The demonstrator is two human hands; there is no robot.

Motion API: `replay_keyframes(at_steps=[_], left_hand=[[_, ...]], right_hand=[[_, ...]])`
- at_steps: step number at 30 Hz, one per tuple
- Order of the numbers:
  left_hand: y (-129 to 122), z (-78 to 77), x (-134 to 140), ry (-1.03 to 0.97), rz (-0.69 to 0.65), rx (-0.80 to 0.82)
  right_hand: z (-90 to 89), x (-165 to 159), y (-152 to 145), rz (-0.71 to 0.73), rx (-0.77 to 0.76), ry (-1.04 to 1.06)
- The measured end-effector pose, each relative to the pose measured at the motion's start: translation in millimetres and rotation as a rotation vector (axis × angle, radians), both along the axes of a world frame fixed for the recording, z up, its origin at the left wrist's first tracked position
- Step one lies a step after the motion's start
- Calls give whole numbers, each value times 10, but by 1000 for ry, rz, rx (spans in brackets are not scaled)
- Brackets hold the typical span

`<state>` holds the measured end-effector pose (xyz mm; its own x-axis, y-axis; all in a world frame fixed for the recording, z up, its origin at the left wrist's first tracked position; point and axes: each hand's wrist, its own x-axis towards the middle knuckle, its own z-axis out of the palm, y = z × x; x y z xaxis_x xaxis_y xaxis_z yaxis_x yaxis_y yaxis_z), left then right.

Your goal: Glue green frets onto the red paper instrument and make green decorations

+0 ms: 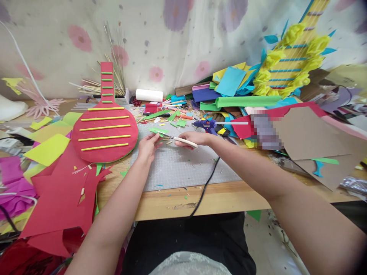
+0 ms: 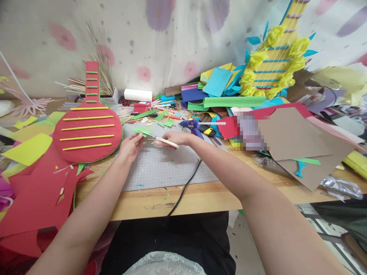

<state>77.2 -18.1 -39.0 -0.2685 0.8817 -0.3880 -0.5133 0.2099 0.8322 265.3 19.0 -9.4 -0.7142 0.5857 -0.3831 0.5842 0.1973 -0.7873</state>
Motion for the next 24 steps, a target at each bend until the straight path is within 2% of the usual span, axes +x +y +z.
replay_keyframes(at_steps=[7, 20, 24], left_hand=[[-24, 64, -114, 24, -267, 4], [-50, 105, -292, 115, -532, -53], [-49, 114, -330, 125, -573, -63]], right_hand=[[18, 117, 4, 117, -154, 120], [140, 154, 42, 160, -79, -37], [147, 167, 73, 172, -42, -72]])
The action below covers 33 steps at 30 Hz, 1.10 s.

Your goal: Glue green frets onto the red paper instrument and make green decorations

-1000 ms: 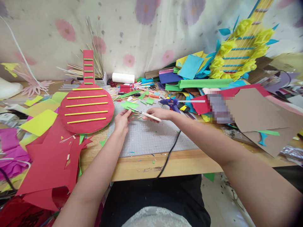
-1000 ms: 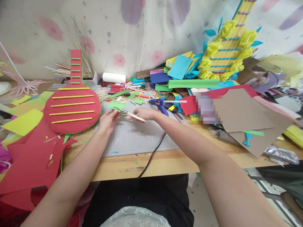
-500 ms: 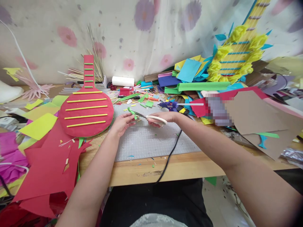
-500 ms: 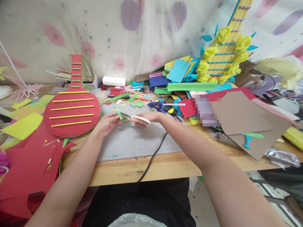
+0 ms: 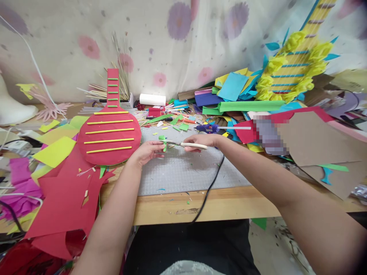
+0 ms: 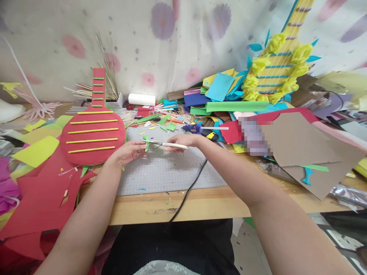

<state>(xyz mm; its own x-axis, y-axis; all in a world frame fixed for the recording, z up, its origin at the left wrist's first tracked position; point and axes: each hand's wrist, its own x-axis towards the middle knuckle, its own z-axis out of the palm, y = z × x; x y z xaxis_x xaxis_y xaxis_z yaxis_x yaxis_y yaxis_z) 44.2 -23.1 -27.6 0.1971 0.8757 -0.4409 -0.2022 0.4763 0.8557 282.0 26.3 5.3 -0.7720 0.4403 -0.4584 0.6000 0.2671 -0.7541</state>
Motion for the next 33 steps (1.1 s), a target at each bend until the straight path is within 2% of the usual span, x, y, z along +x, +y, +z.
replay_keyframes(at_steps=[9, 23, 33], left_hand=[[10, -42, 0, -1, 53, 29], [14, -40, -1, 8, 12, -16], [22, -61, -15, -10, -3, -11]], right_hand=[[-37, -71, -14, -10, 124, -38], [-43, -39, 24, -19, 71, -41], [-58, -23, 48, -37, 91, -50]])
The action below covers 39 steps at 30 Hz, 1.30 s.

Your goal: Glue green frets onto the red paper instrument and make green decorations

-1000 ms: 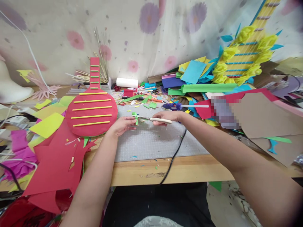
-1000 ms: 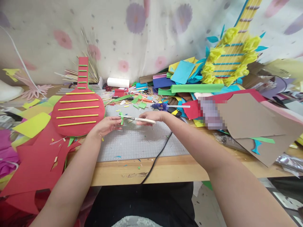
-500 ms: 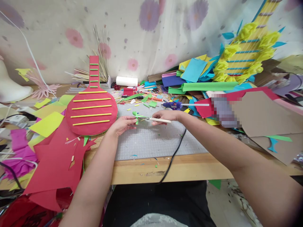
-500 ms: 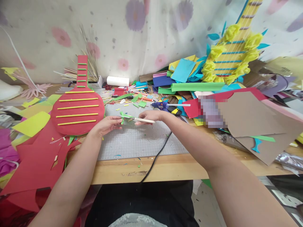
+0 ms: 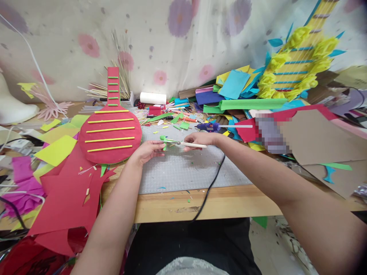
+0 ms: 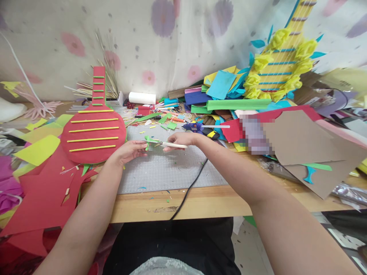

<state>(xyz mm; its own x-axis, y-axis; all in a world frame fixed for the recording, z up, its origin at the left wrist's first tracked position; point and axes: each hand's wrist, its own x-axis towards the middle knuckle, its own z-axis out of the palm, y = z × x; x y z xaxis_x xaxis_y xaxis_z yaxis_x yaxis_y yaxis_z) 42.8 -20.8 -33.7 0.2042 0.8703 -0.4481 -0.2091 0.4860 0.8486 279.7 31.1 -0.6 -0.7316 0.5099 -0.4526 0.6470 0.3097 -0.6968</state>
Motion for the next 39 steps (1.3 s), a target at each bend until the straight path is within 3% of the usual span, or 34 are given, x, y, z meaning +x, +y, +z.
replay_keyframes(at_steps=[15, 18, 23, 25, 32, 39], left_hand=[[-8, 24, 10, 38, 26, 9], [-1, 10, 17, 31, 80, 44], [32, -54, 49, 44, 251, 160], [49, -86, 75, 59, 327, 185], [72, -170, 203, 63, 379, 225], [53, -179, 230, 22, 430, 291]], right_hand=[[16, -21, -36, -106, 94, -46], [-13, -16, -51, -192, 221, -56], [-134, -34, -140, -502, 608, -190], [-211, -49, -188, -565, 711, -270], [-475, -95, -273, -616, 841, -220], [-439, -60, -343, -667, 913, 8]])
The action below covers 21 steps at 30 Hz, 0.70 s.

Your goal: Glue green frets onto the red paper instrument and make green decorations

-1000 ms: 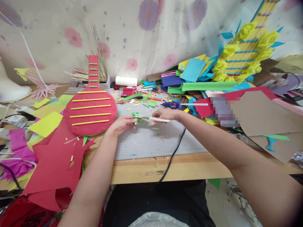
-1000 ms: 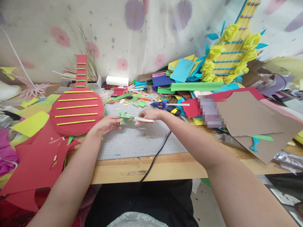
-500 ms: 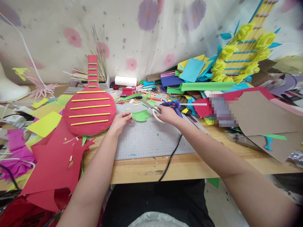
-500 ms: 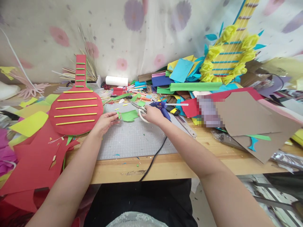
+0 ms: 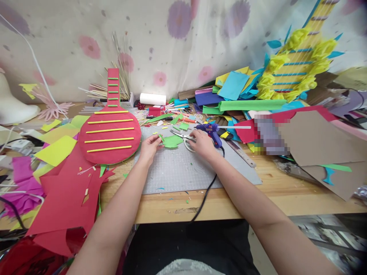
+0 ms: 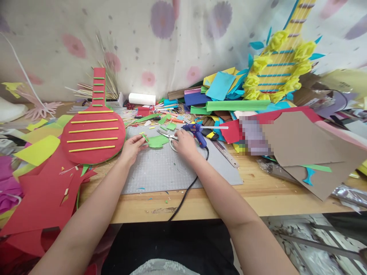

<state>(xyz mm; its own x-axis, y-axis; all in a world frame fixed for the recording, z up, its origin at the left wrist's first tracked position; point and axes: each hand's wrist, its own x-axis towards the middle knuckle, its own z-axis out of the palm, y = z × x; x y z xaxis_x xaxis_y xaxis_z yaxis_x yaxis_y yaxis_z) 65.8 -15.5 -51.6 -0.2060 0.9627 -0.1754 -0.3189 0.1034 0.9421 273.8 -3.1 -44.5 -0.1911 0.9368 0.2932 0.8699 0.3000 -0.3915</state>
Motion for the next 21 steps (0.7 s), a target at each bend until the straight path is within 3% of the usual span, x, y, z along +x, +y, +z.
replay_keyframes(at_steps=[4, 9, 21], left_hand=[[-41, 5, 71, 19, -74, 13], [-76, -51, 221, 144, -169, 47], [-52, -117, 196, 310, -129, 193]], right_hand=[[33, -68, -74, 108, 29, 241], [14, -310, -56, 297, -179, 659], [-115, -531, 116, 268, -478, 1116]])
